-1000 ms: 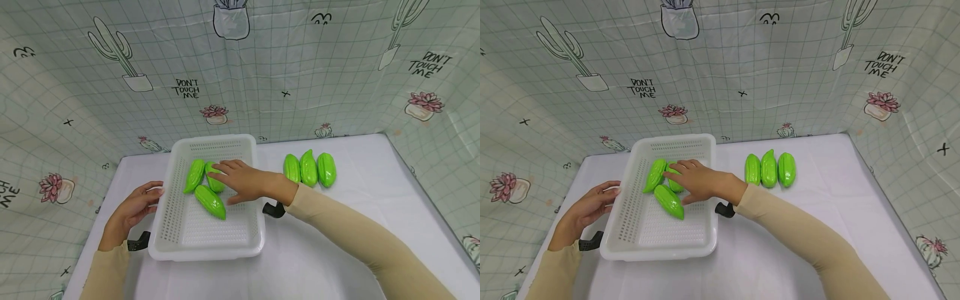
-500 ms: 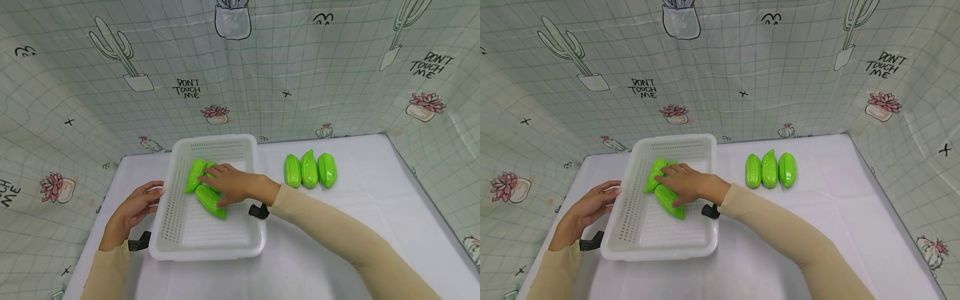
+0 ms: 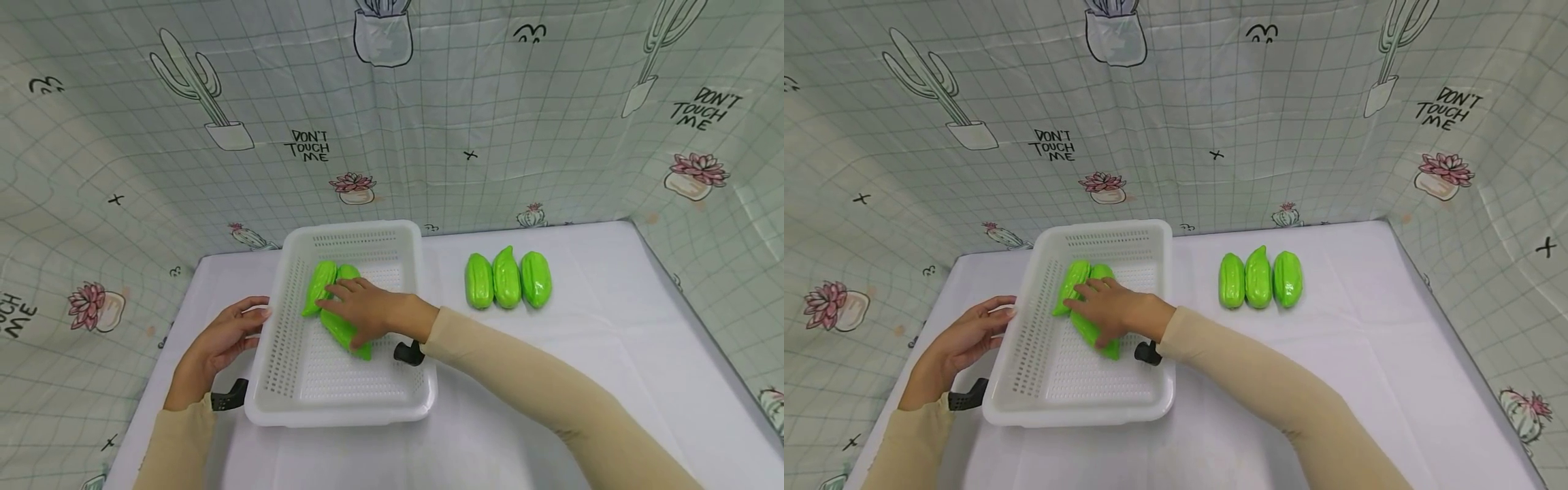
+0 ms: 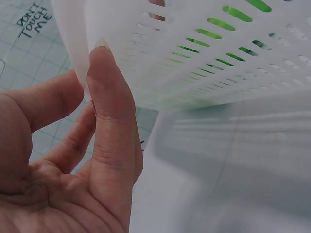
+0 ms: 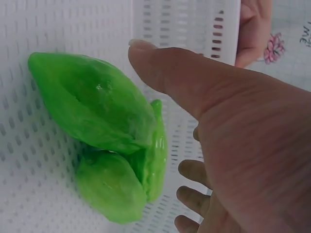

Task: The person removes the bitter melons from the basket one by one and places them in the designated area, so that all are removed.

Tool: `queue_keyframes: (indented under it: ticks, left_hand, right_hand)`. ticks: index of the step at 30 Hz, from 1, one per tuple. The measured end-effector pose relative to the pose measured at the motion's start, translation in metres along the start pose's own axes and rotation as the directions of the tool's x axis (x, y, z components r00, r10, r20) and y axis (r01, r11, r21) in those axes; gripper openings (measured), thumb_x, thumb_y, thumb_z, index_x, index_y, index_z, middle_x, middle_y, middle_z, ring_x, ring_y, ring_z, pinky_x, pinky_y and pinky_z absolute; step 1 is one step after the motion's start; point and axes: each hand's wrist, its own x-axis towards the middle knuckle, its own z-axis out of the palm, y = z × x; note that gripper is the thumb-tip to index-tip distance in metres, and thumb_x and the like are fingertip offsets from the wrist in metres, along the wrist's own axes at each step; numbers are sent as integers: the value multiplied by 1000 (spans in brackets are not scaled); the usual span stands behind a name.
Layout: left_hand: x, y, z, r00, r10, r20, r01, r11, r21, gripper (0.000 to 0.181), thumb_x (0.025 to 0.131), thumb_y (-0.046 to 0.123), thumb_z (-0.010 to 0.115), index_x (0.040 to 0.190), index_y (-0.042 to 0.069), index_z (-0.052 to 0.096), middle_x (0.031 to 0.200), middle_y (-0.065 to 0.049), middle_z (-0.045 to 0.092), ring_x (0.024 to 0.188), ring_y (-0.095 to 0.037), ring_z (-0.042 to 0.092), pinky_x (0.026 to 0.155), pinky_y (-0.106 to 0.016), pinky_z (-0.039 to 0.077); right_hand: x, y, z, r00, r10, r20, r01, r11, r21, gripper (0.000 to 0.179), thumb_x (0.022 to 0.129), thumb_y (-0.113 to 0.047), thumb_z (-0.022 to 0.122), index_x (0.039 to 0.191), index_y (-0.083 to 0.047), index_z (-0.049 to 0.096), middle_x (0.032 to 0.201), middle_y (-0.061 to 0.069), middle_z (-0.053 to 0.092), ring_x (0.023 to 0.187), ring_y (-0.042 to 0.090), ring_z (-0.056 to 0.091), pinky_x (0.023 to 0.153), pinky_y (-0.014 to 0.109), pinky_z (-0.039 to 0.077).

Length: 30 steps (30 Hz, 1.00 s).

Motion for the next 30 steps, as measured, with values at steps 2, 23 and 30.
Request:
queue_keyframes:
  ticks: [2,23,30]
  left_hand:
    - [0,0,0,1000,1,-1,-1,1000,2,31,110,12,58,140,8,49,109,7,75,94,-11,76,78,-29,64]
    - [1,0,0,1000,4,-4,-3,1000,18,32,110,13,58,141,8,48,109,8,74,94,-11,75,77,-28,64]
    - [0,-1,0,1000,-3,-17,3,1000,17,33,110,13,58,141,8,47,107,8,75,93,-10,75,77,-28,64]
  right_hand:
    - [1,-1,2,1000,7,3,-7,1000,-15,101,92,-47,82,169,-21,21,176,9,17,162,31,17,132,46,15]
    - [12,-3,14,996,48,75,-37,990,-137,110,87,-55,85,170,-25,19,175,4,20,163,29,14,132,44,14]
    - [14,-6,14,995,46,85,-34,990,-134,111,86,-51,87,170,-24,20,174,2,24,163,30,15,132,45,14]
